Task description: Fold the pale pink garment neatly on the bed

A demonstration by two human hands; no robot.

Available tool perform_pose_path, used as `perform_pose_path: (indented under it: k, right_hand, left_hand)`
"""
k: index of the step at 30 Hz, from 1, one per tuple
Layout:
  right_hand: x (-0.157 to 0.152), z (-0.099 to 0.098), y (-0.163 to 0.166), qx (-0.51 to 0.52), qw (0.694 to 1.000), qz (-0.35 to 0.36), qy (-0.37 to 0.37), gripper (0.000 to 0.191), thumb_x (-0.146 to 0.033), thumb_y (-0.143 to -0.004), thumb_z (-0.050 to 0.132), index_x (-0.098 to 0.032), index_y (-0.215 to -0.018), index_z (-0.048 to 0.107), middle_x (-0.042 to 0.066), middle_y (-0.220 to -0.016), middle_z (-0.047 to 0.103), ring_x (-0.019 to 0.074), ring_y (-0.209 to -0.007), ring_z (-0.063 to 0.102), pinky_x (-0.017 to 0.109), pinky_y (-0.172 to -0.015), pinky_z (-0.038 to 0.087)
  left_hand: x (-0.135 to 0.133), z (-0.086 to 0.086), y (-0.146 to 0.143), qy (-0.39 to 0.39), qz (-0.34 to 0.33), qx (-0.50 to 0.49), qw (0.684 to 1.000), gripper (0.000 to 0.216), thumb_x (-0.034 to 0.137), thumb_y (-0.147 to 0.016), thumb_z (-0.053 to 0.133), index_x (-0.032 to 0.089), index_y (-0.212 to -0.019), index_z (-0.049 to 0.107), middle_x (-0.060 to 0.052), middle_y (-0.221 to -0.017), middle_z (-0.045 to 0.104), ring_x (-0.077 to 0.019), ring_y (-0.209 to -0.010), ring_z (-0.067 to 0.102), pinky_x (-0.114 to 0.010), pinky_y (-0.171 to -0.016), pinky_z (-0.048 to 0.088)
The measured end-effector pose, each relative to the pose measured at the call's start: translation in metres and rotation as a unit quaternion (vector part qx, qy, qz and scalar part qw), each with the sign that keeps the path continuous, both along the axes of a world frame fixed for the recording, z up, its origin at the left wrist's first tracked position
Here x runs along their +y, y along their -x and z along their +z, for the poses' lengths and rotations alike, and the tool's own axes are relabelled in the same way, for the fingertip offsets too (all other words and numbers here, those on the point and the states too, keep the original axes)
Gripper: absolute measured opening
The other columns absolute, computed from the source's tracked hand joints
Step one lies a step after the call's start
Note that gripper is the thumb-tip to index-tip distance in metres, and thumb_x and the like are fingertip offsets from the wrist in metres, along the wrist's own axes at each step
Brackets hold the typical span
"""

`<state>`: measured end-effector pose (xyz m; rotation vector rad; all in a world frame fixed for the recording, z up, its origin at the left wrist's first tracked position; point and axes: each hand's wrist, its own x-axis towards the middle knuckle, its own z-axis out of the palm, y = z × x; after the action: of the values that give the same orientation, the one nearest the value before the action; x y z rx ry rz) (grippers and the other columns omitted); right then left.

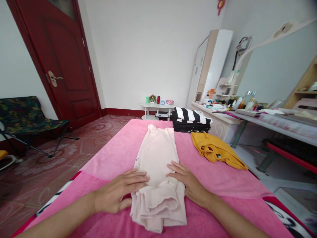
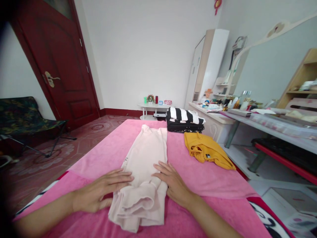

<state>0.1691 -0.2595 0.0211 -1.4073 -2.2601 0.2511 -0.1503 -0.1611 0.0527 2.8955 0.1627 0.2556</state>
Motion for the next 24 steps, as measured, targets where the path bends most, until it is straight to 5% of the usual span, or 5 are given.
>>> perform_pose_path:
  k: [11, 16, 19, 21, 24]
  right_hand:
    - [0.004, 0.000, 0.004, 0.063, 0.998, -0.020, -0.019, 0.033, -0.031, -0.090, 0.049, -0.030, -0.122, 0.058, 0.006, -0.131, 0.056, 0.0234, -0.128, 0.043, 0.054, -0.110, 0.025]
    - [-0.002, 0.012, 0.006, 0.124, 0.991, -0.028, -0.045, 0.033, -0.037, -0.089, 0.052, -0.031, -0.121, 0.059, 0.006, -0.123, 0.062, 0.0248, -0.121, 0.051, 0.054, -0.109, 0.026]
    - [-0.021, 0.032, 0.014, 0.167, 0.984, -0.020, -0.053, 0.027, -0.039, -0.086, 0.055, -0.030, -0.110, 0.064, 0.005, -0.113, 0.067, 0.0249, -0.105, 0.061, 0.048, -0.105, 0.035]
    - [-0.034, 0.047, 0.020, 0.207, 0.978, -0.027, -0.027, 0.021, -0.040, -0.085, 0.054, -0.029, -0.097, 0.068, 0.004, -0.095, 0.070, 0.0233, -0.086, 0.065, 0.039, -0.086, 0.050]
    - [-0.034, 0.071, 0.023, 0.294, 0.954, -0.067, 0.006, 0.021, -0.042, -0.083, 0.055, -0.028, -0.093, 0.067, 0.003, -0.081, 0.069, 0.0221, -0.070, 0.065, 0.030, -0.060, 0.054]
  left_hand:
    - [-0.005, -0.019, -0.014, -0.016, 0.002, -0.080, 0.997, 0.055, 0.036, -0.090, 0.046, 0.029, -0.141, 0.026, -0.007, -0.141, 0.045, -0.0237, -0.130, 0.041, -0.044, -0.115, 0.020]
    - [-0.014, 0.010, -0.017, 0.041, 0.026, -0.155, 0.987, 0.039, 0.043, -0.094, 0.035, 0.031, -0.131, 0.039, -0.006, -0.125, 0.058, -0.0223, -0.113, 0.055, -0.040, -0.106, 0.035]
    - [-0.034, 0.028, -0.010, 0.054, 0.050, -0.223, 0.972, 0.045, 0.048, -0.093, 0.035, 0.033, -0.136, 0.033, -0.006, -0.122, 0.059, -0.0236, -0.108, 0.057, -0.036, -0.094, 0.045]
    - [-0.046, 0.039, -0.007, 0.083, 0.091, -0.242, 0.962, 0.046, 0.048, -0.093, 0.038, 0.036, -0.137, 0.032, -0.004, -0.122, 0.059, -0.0226, -0.104, 0.058, -0.032, -0.088, 0.048]
    - [-0.046, 0.056, -0.017, 0.188, 0.156, -0.253, 0.936, 0.043, 0.047, -0.091, 0.044, 0.032, -0.132, 0.042, -0.002, -0.117, 0.062, -0.0207, -0.095, 0.060, -0.028, -0.081, 0.050]
